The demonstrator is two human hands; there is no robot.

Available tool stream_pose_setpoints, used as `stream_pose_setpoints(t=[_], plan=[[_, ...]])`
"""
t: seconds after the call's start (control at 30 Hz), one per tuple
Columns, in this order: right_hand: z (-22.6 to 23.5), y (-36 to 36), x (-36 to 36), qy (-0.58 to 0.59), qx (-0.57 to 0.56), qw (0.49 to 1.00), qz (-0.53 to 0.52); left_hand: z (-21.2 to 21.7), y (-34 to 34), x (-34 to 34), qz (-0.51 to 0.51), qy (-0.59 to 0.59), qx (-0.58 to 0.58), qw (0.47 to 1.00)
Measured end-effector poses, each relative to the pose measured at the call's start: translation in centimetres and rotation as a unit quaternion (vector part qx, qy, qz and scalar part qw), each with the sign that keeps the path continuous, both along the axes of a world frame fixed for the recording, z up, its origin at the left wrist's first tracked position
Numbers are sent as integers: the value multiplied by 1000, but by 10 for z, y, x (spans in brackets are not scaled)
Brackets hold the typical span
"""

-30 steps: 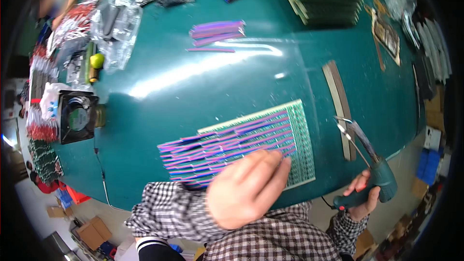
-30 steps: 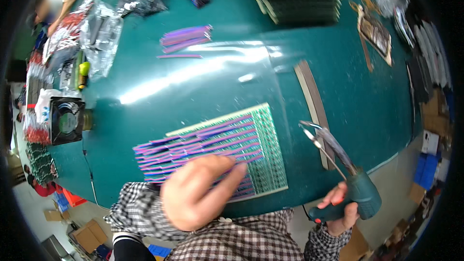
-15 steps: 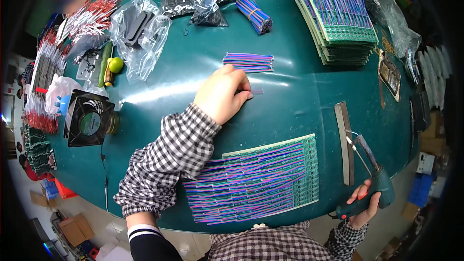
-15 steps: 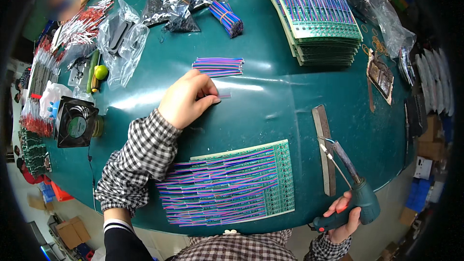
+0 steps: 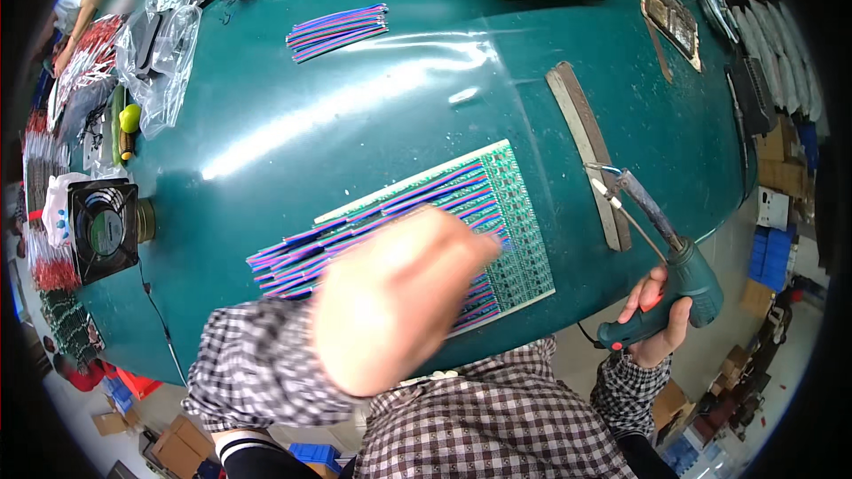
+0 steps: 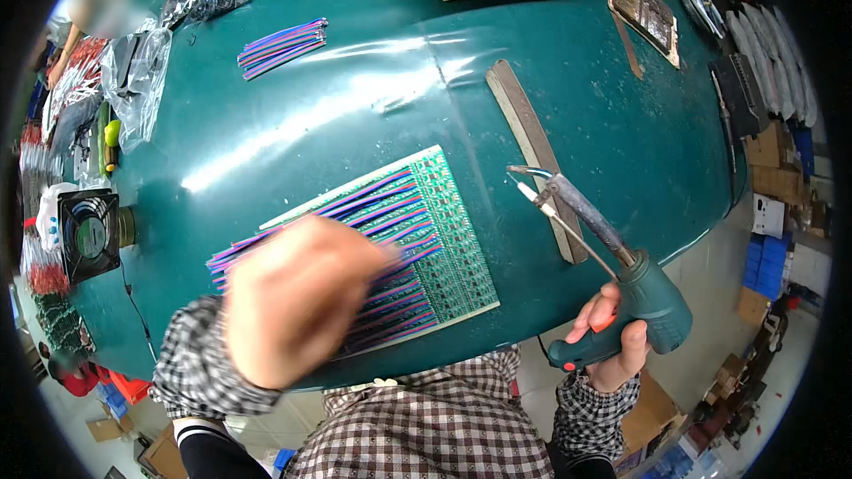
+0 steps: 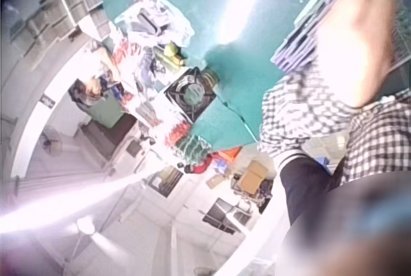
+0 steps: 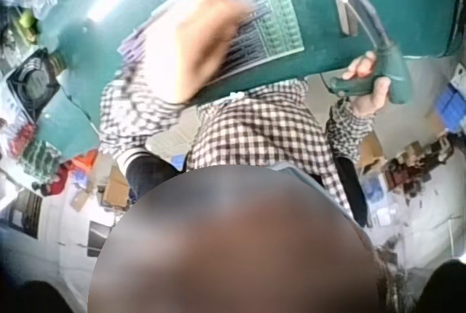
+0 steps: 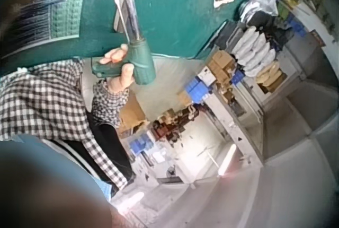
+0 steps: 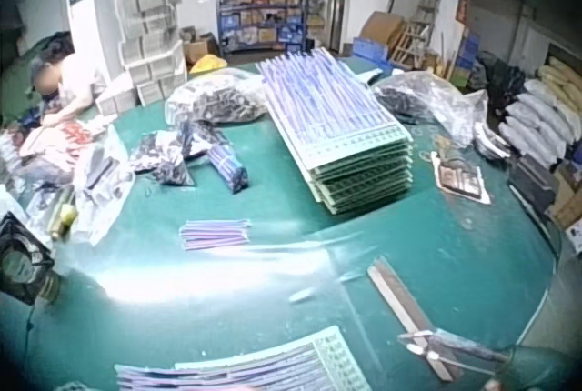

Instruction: The person solders multiple color-coded wires onto a series of PCB strips using a soldering iron and solder wire.

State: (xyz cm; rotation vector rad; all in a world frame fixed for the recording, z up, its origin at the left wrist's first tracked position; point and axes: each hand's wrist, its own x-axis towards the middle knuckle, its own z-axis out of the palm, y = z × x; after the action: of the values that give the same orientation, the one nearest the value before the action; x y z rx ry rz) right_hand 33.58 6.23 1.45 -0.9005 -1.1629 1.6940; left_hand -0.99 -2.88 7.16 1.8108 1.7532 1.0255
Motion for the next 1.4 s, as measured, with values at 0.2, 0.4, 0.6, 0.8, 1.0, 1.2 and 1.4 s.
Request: stream_pose_setpoints(t=[0.2, 0.4, 0.6, 0.8, 1.0, 1.2, 1.4], plan=[[-3, -19, 21, 10, -27, 999, 23, -54, -11, 60, -7, 198, 33, 980], [-6, -39, 38, -11, -46, 999, 6, -63, -13, 68, 16, 238, 44, 970], [3, -50, 42, -35, -78, 996, 31, -64, -13, 65, 11, 218, 45, 975], [10, -64, 33, -145, -41, 988, 45, -62, -11, 60, 2, 182, 42, 982], [11, -73, 30, -220, -36, 975, 9, -64, -11, 56, -6, 186, 49, 981], [27, -58, 14, -368, 38, 925, 88, -65, -11, 55, -8, 172, 47, 984], [27, -56, 8, -400, 84, 907, 101, -60, -11, 57, -2, 139, 25, 990]])
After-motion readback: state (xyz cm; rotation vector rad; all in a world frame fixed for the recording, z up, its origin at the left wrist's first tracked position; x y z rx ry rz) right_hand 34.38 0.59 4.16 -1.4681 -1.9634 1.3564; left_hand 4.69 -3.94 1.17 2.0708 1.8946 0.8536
